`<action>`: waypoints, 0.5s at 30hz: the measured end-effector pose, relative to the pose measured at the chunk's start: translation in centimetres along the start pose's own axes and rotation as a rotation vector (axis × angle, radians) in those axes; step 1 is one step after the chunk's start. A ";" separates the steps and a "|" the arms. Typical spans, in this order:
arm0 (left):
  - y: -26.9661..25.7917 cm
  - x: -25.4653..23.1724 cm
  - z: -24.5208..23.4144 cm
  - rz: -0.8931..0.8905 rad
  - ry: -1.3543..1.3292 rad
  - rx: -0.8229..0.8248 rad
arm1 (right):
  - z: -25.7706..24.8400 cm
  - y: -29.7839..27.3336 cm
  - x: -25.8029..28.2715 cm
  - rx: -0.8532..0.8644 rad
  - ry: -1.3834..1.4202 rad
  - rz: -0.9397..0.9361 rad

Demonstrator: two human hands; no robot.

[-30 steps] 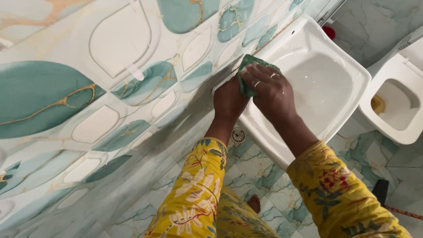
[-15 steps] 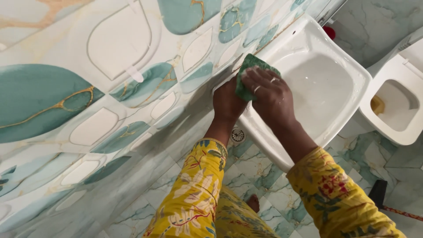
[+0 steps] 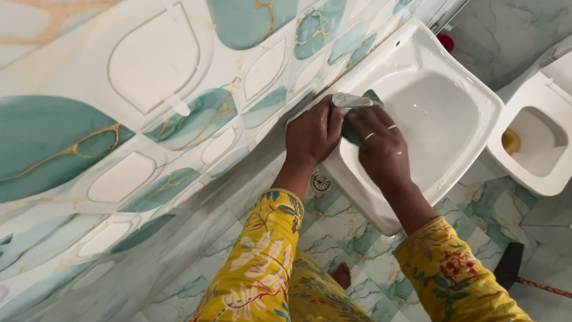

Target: The person scrubs the bathroom sink basin and faucet with a green cloth, repeatedly wiping the chrome faucet and surrounding ceramic surfaces. The person rinses the cloth under running water and continues wiping the sink area.

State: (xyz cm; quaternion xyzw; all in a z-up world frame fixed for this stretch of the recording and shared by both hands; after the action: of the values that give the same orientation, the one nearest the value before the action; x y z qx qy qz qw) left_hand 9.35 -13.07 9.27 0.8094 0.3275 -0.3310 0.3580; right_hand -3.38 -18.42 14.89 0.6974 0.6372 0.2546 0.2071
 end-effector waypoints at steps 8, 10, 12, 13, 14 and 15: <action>0.0 1.0 0.6 -0.019 -0.018 0.027 | 0.6 1.7 -0.6 0.046 0.196 -0.095; -0.1 0.7 0.5 -0.010 -0.027 0.027 | 2.1 1.4 -4.0 0.126 0.360 0.114; -0.1 0.7 0.5 -0.014 -0.028 0.035 | 4.9 0.4 -7.8 0.227 0.600 0.467; 0.1 0.6 0.4 -0.002 -0.026 0.023 | 6.8 -0.7 -9.6 0.288 0.757 0.716; 0.0 0.5 0.3 0.006 -0.024 0.013 | 8.4 -2.6 -10.3 0.353 0.912 0.969; -0.1 0.5 0.3 0.014 -0.022 0.003 | 8.6 -2.9 -10.4 0.344 0.921 0.979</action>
State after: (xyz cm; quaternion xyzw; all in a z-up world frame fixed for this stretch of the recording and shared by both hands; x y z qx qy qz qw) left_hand 9.45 -13.12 8.70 0.8084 0.3173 -0.3377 0.3629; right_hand -0.90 -28.20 5.41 0.7484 0.3034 0.4843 -0.3367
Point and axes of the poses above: each hand's wrist, its own y-axis towards the middle knuckle, its own z-axis out of the palm, x = y × z, the point moved 10 cm from there along y, towards the middle knuckle, and after that the axes turned 10 degrees about -z, right-handed, at the moved point
